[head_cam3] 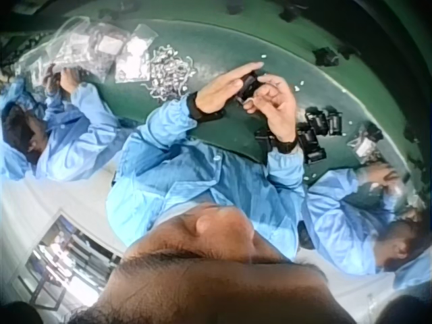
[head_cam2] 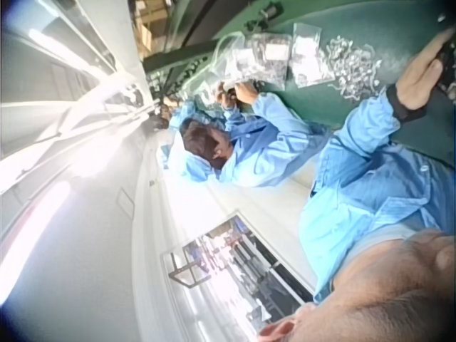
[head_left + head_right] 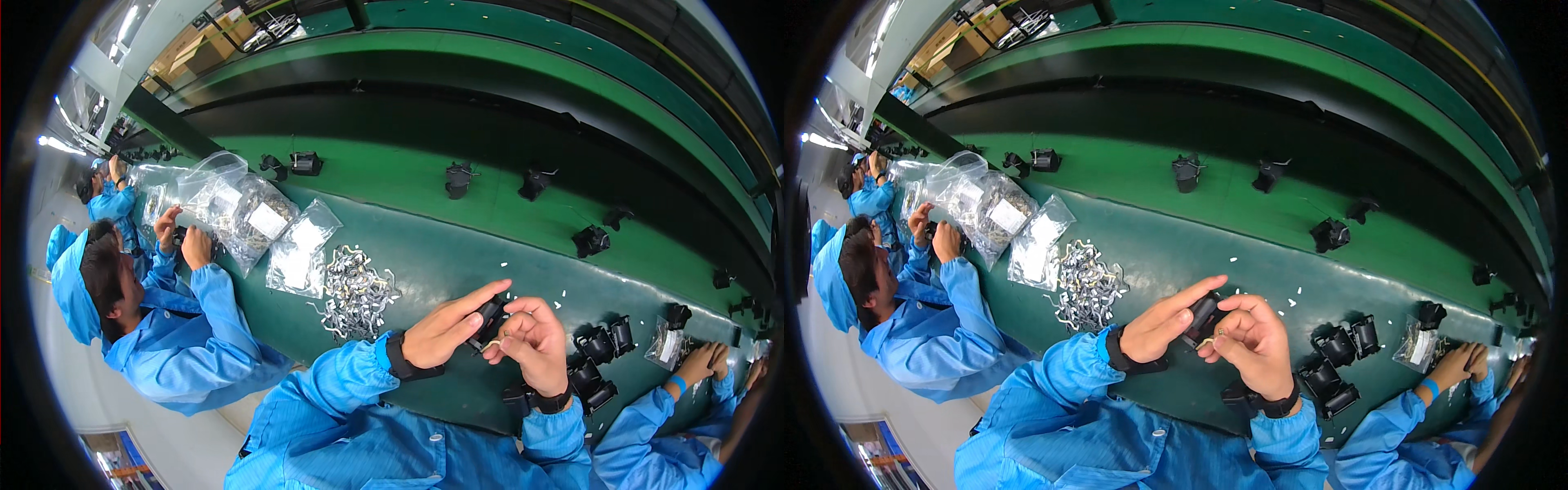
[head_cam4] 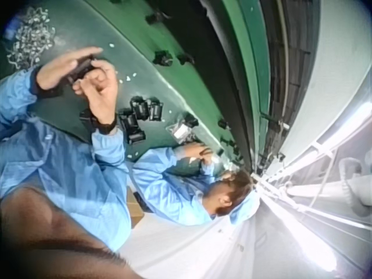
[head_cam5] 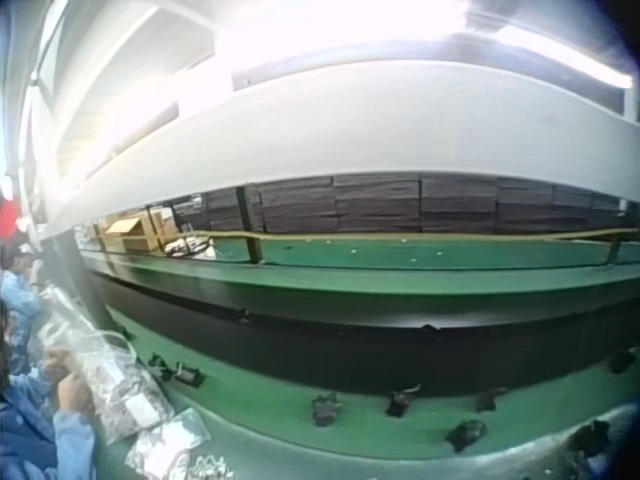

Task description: Assembling small black plastic and metal components on an industrial assembly line.

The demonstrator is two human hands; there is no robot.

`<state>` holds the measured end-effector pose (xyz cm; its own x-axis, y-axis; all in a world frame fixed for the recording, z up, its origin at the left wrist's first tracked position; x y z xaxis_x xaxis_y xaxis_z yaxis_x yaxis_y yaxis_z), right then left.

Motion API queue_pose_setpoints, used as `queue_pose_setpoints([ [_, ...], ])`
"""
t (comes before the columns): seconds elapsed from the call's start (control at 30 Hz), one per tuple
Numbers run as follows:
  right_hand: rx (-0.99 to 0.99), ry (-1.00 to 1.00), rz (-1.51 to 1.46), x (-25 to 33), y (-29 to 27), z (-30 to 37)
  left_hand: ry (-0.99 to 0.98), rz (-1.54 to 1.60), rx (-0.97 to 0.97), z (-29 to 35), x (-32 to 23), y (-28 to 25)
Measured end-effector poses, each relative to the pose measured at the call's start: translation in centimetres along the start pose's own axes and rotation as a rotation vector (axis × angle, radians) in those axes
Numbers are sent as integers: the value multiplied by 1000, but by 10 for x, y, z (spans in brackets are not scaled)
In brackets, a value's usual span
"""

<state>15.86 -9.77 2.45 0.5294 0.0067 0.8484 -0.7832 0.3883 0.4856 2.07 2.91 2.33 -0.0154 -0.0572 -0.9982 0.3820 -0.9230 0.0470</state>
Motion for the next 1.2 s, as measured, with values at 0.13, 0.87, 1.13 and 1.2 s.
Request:
queue_pose_setpoints([
  [0.13,33,15,-35,-1,-11,0,0,39,10,1,1,-2],
  [0.87,-67,22,-51,-6,3,1,-32,4,-43,-1,-1,-4],
  [1.13,-65,-137,160,-1,7,5,0,67,-76,-2,-1,-6],
  [1.2,-42,-150,237,-1,7,5,6,34,-92,-2,0,-7],
])
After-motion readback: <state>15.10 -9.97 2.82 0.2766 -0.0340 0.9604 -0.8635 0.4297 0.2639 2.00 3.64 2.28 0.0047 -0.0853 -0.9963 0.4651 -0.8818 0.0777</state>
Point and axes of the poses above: each hand's wrist, its own z-axis away from the middle knuckle, its own y-axis out of the palm, x = y × z, the point moved 3 cm from there along -z, towards the middle knuckle, and after that the axes turned 4 degrees about -x, right-handed, at the moved point
